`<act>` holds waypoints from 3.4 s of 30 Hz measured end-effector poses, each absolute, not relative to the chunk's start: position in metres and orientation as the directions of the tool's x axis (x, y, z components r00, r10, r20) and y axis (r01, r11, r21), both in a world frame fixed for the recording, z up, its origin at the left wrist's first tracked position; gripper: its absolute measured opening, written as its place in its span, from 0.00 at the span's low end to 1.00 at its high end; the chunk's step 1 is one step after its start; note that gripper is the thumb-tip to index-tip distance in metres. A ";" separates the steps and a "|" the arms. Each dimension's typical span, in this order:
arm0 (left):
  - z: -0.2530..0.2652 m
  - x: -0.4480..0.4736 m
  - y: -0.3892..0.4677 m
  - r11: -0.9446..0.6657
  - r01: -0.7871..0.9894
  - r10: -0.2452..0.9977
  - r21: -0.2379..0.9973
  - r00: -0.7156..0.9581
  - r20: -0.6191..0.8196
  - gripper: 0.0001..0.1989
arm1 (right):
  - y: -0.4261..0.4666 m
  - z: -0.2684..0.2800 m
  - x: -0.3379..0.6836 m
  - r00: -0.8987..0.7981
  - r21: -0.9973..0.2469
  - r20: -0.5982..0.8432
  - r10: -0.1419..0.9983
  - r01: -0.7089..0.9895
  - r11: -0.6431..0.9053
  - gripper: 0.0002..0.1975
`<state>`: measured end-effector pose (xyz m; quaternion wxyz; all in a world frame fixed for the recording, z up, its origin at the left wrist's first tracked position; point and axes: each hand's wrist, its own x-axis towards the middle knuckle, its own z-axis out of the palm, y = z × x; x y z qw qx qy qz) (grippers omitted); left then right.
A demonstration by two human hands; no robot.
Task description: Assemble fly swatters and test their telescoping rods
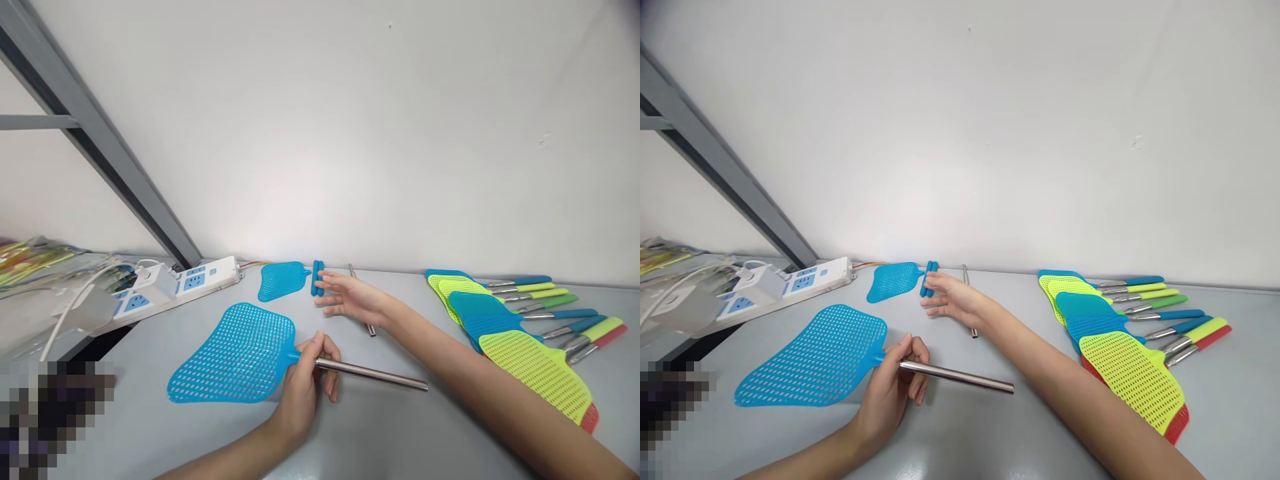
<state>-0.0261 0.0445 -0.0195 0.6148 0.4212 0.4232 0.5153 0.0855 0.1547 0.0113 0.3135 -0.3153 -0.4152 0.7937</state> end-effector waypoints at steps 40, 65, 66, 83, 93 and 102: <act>-0.011 -0.025 0.047 0.217 -0.304 0.970 0.928 0.173 -0.170 0.22 | 0.069 0.017 0.221 0.027 -0.973 -0.229 0.973 -0.048 -0.227 0.17; -0.007 -0.022 0.054 0.208 -0.240 0.969 0.948 0.184 -0.166 0.21 | 0.038 -0.013 0.231 0.113 -0.954 -0.215 0.970 -0.236 -0.184 0.11; -0.007 -0.022 0.054 0.210 -0.236 0.968 0.949 0.188 -0.168 0.21 | 0.037 -0.013 0.231 0.113 -0.954 -0.213 0.970 -0.237 -0.182 0.11; -0.013 -0.020 0.052 0.194 -0.111 0.967 0.975 0.191 -0.171 0.20 | 0.034 -0.022 0.234 0.045 -0.981 -0.089 0.995 -0.177 -0.080 0.10; -0.014 -0.021 0.052 0.178 -0.073 0.966 0.981 0.205 -0.159 0.19 | 0.028 -0.022 0.231 -0.086 -0.997 -0.044 0.995 -0.066 -0.050 0.10; -0.008 -0.021 0.051 0.137 -0.141 0.968 0.981 0.227 -0.102 0.19 | 0.028 -0.023 0.229 0.052 -0.980 -0.115 0.992 -0.172 -0.104 0.16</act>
